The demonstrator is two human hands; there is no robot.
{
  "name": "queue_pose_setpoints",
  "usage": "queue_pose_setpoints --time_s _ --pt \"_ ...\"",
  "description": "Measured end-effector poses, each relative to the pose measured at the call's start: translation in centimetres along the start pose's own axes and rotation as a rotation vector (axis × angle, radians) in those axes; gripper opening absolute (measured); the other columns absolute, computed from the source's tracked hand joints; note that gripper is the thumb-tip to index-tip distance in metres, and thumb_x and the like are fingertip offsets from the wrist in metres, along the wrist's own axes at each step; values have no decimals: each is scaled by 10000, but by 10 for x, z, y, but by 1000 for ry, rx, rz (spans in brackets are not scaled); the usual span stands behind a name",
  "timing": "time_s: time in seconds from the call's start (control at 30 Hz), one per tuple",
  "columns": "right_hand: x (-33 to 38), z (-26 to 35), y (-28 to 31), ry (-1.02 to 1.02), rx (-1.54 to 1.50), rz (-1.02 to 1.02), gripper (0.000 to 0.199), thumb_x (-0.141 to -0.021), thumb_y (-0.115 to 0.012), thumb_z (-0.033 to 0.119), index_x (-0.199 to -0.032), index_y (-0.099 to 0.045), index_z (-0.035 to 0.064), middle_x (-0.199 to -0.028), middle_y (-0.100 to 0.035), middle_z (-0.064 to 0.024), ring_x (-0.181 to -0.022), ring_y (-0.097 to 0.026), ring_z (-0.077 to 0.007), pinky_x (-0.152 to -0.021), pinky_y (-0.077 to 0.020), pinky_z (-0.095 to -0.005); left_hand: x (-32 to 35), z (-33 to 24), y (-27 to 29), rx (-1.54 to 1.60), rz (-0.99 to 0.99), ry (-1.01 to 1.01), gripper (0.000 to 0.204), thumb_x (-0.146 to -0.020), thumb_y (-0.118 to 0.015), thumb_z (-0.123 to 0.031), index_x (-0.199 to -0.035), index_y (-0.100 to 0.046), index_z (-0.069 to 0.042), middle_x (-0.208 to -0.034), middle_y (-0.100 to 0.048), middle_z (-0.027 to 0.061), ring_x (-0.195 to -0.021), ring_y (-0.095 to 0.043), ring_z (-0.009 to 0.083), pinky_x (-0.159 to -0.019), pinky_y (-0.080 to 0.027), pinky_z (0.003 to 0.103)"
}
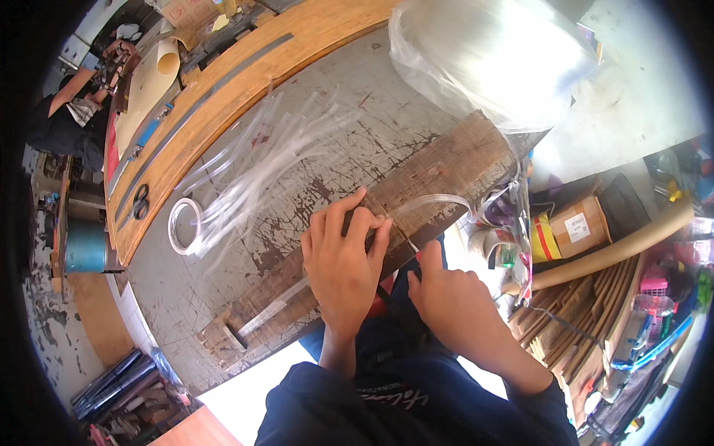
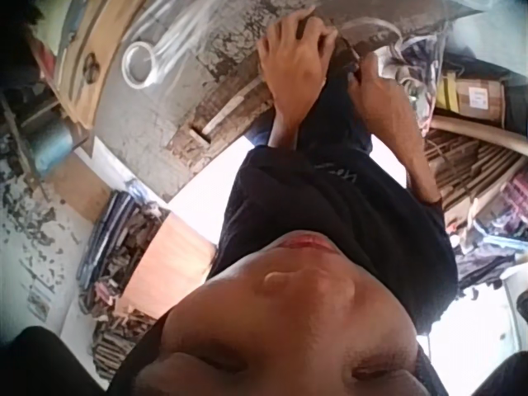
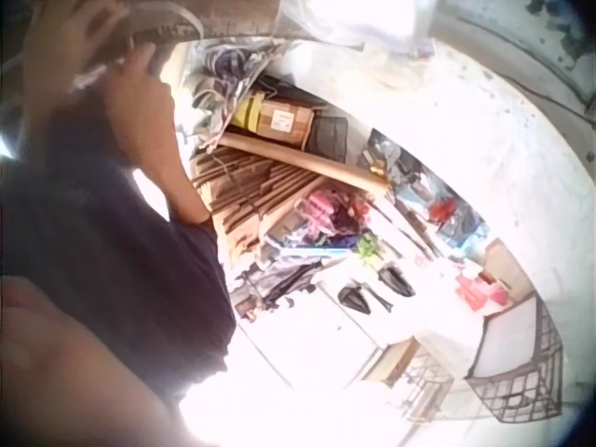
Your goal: The person measures and cuts clear plastic strips from a roll against a wooden jig using a utility knife, placing the cut strips on the table.
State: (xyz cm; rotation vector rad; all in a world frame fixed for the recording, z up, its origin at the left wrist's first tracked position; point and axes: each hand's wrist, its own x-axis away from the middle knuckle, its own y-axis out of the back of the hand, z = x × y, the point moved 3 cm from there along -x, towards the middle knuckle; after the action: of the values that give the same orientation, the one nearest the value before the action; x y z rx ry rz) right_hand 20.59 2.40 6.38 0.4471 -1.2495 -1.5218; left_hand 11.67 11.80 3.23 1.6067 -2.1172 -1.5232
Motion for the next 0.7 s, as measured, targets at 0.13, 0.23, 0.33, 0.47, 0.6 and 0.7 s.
queue_pose_setpoints --time_s 0.13,0.23,0.33,0.47,0.6,0.7 --pt "-4 -2 7 32 -75 -33 238 -896 -485 210 -934 -367 7 -533 -546 -216 -535 -569 -426 -478 -447 -499 2 -1 0 2 5 8 131 -751 -689 -174 -765 -578 -106 -1077 -590 -9 -936 -541 213 -758 -409 351" --pt "-9 0 4 42 -83 -42 240 -898 -484 207 -941 -367 2 -540 -547 -221 -543 -565 -429 -489 -440 -501 1 -1 3 5 0 12 126 -751 -687 -172 -768 -580 -106 -1082 -590 -9 -947 -541 217 -769 -410 355" --pt "-11 2 3 51 -89 -19 241 -899 -483 207 -938 -366 -1 -544 -548 -221 -549 -566 -426 -495 -440 -500 2 -2 2 9 8 23 124 -748 -687 -170 -768 -583 -107 -1087 -589 -8 -954 -541 220 -779 -408 359" --pt "-13 1 1 66 -75 -25 241 -900 -482 209 -929 -363 1 -543 -548 -217 -549 -568 -421 -491 -439 -497 2 -1 0 8 13 20 126 -740 -690 -167 -766 -583 -107 -1090 -588 -7 -956 -541 221 -788 -404 360" --pt "-13 3 4 62 -59 -8 241 -899 -482 208 -931 -362 1 -542 -549 -215 -546 -569 -418 -485 -439 -493 1 -1 -1 7 19 25 127 -739 -692 -167 -766 -583 -108 -1090 -588 -8 -953 -541 220 -788 -404 360" --pt "-13 4 4 66 -52 -3 243 -899 -482 211 -928 -362 1 -539 -549 -211 -539 -570 -415 -480 -441 -489 1 0 0 5 18 25 130 -739 -691 -167 -767 -581 -106 -1088 -588 -7 -950 -540 220 -785 -402 360"
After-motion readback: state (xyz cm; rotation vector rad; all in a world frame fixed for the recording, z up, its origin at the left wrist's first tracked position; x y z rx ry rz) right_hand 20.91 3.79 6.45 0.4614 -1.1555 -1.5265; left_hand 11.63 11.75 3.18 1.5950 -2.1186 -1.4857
